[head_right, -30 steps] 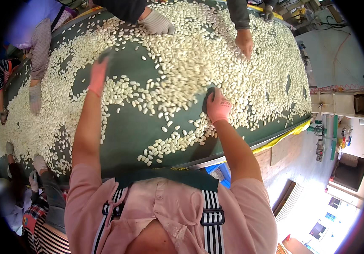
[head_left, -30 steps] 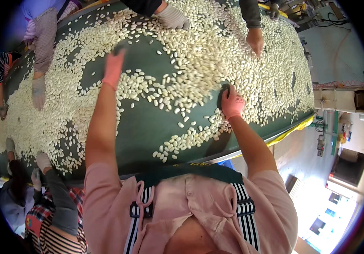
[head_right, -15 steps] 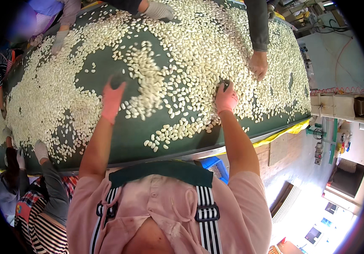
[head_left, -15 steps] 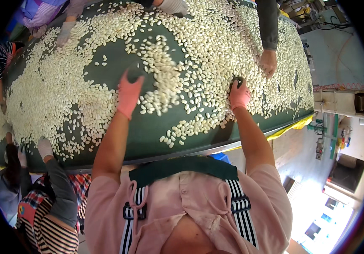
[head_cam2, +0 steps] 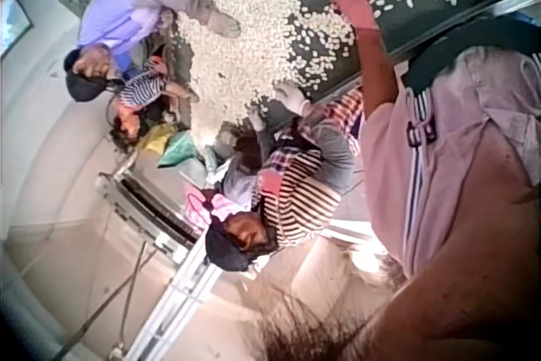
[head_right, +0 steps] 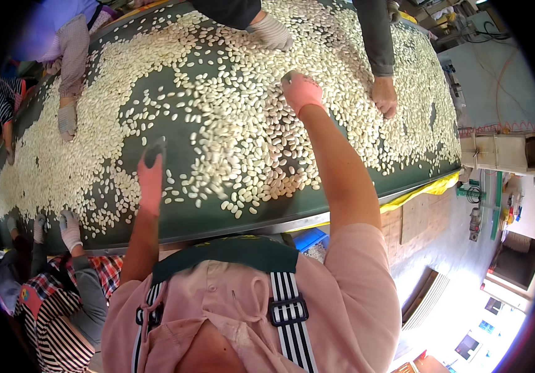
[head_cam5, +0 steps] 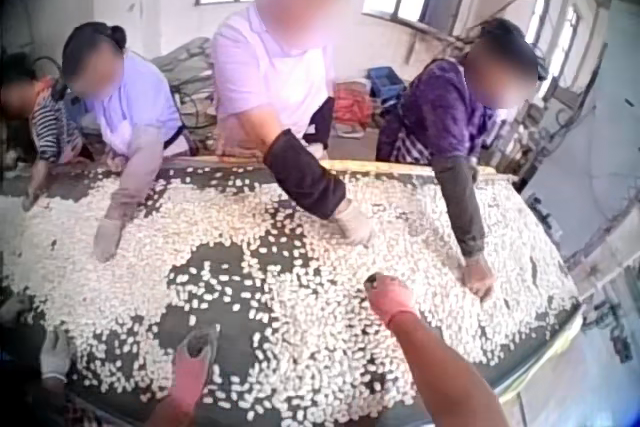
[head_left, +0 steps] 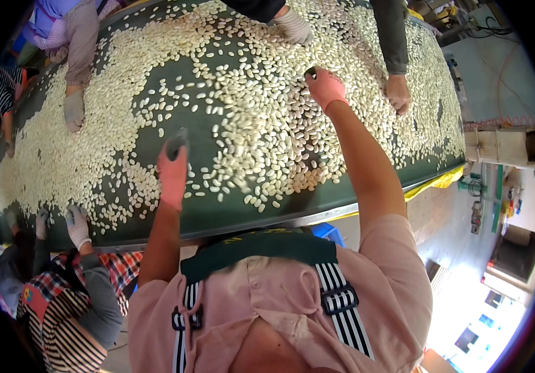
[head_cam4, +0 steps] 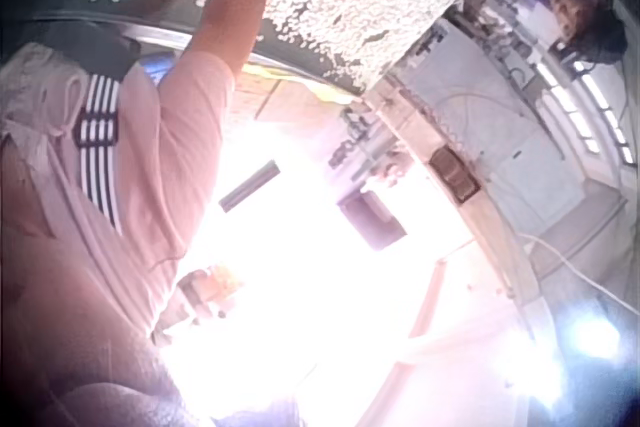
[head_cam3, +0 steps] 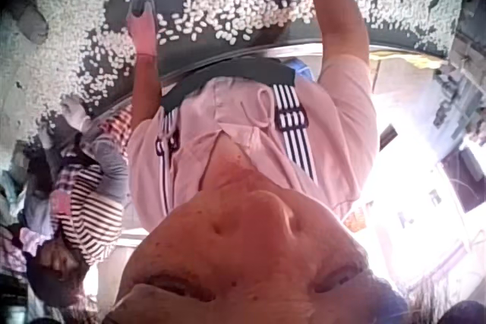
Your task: The person sorts white bean seeds on a large green table, using both hands to spread and move the seeds. Other workers are visible nearby performing similar sorting tasks.
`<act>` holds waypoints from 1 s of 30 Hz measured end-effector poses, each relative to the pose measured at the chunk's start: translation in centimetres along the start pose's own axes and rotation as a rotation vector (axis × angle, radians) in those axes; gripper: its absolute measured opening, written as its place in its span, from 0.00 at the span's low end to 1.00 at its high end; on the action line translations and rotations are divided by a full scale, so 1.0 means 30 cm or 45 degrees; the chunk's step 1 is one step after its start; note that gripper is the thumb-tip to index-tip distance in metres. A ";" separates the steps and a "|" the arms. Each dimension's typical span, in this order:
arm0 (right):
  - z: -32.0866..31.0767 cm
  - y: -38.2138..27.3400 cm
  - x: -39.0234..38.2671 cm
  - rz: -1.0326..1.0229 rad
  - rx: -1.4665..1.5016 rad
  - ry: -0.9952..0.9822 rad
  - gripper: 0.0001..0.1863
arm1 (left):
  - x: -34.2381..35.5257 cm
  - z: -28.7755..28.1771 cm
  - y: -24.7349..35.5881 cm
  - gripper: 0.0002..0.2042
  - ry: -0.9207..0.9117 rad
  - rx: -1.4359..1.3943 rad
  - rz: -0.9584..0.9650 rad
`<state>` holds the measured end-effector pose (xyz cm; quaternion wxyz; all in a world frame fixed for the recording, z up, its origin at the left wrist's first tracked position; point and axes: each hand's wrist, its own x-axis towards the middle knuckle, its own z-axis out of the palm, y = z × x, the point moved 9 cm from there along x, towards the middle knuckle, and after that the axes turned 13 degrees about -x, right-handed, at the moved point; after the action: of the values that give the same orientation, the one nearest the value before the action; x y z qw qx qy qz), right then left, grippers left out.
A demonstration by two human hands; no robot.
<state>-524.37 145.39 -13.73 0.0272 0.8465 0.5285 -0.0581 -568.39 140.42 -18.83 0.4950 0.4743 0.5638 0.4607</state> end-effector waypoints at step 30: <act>0.191 0.282 -0.170 0.298 -0.245 -0.068 0.20 | 0.021 -0.525 -0.146 0.14 0.183 -0.063 0.189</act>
<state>-519.39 136.51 -18.89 0.1289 0.8940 0.4283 -0.0260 -584.45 139.69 -21.89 0.4293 0.4681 0.5497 0.5426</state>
